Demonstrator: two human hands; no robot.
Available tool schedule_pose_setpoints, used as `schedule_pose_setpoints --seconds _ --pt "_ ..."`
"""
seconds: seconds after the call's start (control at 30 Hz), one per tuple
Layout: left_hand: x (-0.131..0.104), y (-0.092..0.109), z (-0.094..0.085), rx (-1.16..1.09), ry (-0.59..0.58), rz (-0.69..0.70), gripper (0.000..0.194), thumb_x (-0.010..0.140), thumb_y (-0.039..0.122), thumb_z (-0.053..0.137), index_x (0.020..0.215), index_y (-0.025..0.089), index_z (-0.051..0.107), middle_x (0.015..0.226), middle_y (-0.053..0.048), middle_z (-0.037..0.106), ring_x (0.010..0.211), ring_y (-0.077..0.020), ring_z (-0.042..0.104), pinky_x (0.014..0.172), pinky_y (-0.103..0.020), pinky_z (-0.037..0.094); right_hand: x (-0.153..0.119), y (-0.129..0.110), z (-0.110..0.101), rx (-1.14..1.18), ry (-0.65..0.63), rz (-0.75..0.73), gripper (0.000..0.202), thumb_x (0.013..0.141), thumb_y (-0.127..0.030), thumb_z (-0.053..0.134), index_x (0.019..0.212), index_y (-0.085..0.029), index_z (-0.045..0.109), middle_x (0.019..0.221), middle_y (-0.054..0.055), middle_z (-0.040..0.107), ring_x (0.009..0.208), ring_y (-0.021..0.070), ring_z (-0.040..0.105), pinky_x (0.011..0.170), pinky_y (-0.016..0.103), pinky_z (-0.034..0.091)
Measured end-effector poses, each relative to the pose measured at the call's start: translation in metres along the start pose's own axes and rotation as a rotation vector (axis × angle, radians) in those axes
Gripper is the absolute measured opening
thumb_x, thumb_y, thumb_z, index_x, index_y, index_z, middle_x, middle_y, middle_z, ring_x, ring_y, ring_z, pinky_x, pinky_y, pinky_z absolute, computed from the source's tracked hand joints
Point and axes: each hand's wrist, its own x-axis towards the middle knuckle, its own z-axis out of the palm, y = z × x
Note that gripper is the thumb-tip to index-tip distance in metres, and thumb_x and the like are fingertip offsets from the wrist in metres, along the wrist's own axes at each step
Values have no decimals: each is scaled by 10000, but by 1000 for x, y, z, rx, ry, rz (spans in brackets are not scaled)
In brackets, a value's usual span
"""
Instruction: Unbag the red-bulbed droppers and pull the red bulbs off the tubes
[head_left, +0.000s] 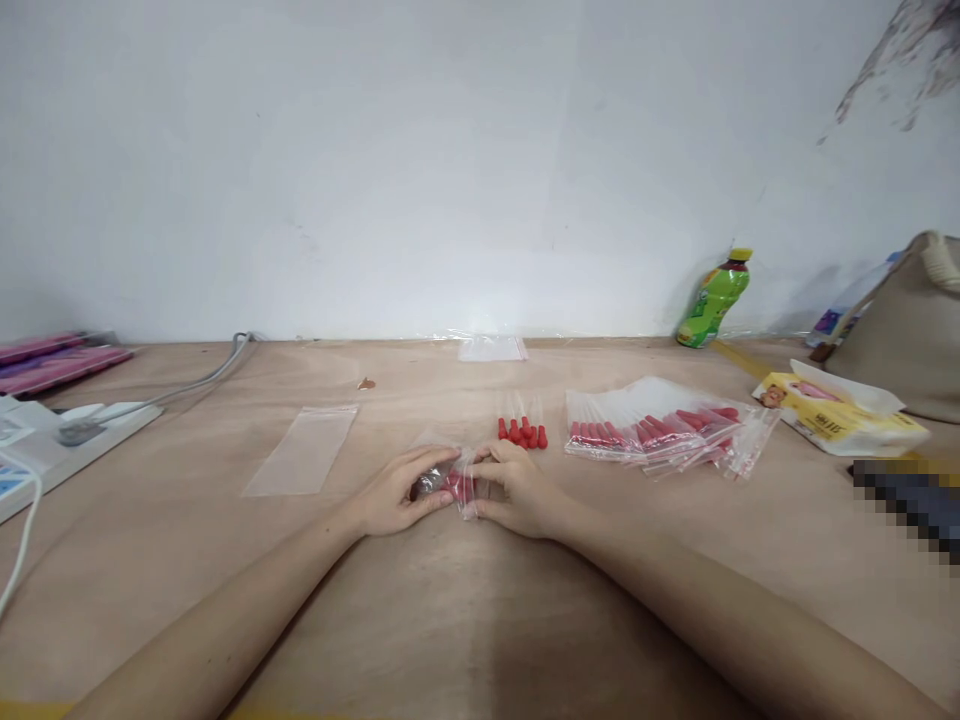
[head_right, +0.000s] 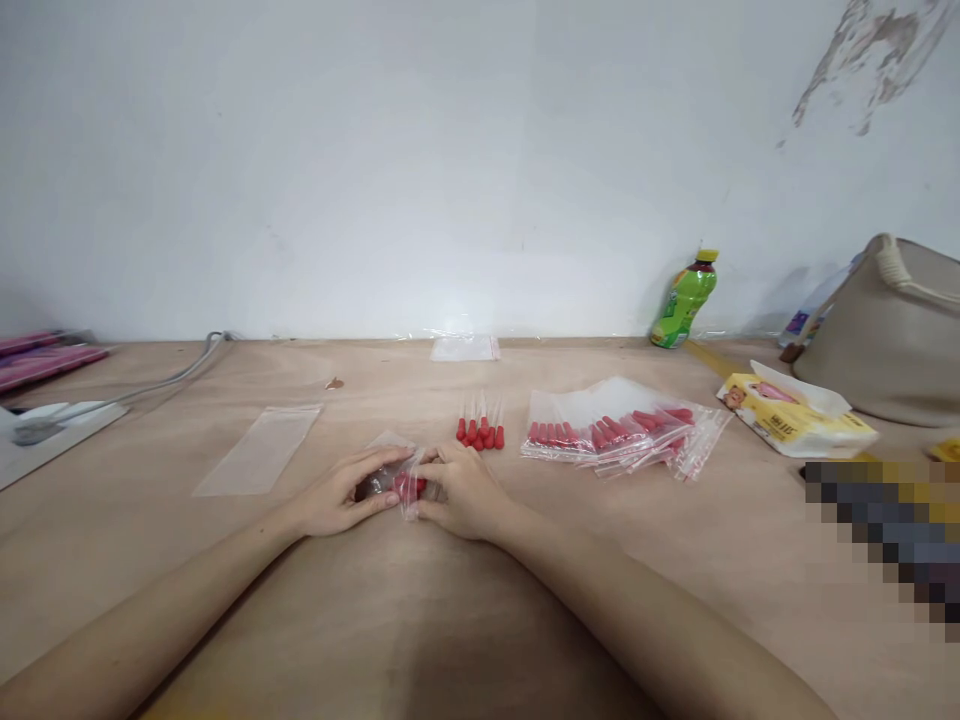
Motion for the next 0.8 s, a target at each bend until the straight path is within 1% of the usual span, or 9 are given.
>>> schedule_pose_setpoints --seconds 0.07,0.17,0.27,0.33,0.43,0.5,0.57,0.73,0.8 --pt "0 0 0 5 -6 -12 466 838 332 513 1270 201 400 1259 -88 498 1152 -201 473 975 -366 398 1 -1 3 20 -26 43 338 686 -369 690 991 -238 625 1025 38 556 949 176 492 819 315 372" --pt "0 0 0 7 -10 -14 455 845 334 501 1269 202 400 1261 -88 495 1153 -202 470 977 -369 395 5 -4 7 19 -33 170 339 666 -397 697 943 -214 626 943 39 562 889 175 507 779 308 385" --pt "-1 0 0 0 -11 -18 452 847 336 495 1267 199 401 1258 -89 497 1151 -206 471 977 -373 393 9 -7 9 44 -25 267 259 652 -322 708 850 -186 612 860 33 552 828 167 508 726 286 388" --pt "-1 -1 -1 -9 -13 -28 454 845 340 496 1267 202 400 1255 -84 499 1146 -206 474 973 -368 395 10 -8 9 92 -10 300 214 659 -264 685 824 -179 579 788 11 545 753 145 507 672 261 385" --pt "-1 -1 0 -33 -16 -62 487 831 361 518 1275 211 389 1251 -76 502 1130 -203 486 957 -350 409 8 -7 6 165 -3 280 168 679 -197 621 818 -178 528 703 -25 530 636 106 488 584 221 366" --pt "0 -1 0 -54 -13 -85 507 819 377 533 1276 212 389 1246 -77 506 1122 -203 493 946 -345 417 7 -7 3 162 -13 225 187 674 -178 594 842 -179 513 713 -26 536 627 100 486 566 211 358" --pt "0 0 -1 -71 -10 -101 511 811 389 541 1269 212 398 1240 -78 510 1114 -205 499 934 -343 425 5 -7 -1 103 -44 183 194 679 -186 576 860 -179 508 739 -15 545 647 106 494 572 213 357" --pt "0 1 -2 -77 -19 -126 522 802 396 552 1270 221 402 1239 -69 510 1111 -204 498 942 -347 417 3 -11 -9 -159 -135 139 197 717 -256 553 886 -164 513 809 38 558 715 149 514 599 245 350" --pt "0 1 -2 -80 -28 -124 523 804 394 549 1274 220 399 1241 -74 508 1115 -207 494 945 -356 415 3 -11 -9 -151 -126 129 200 715 -253 555 893 -172 512 808 31 561 717 148 515 601 243 349"
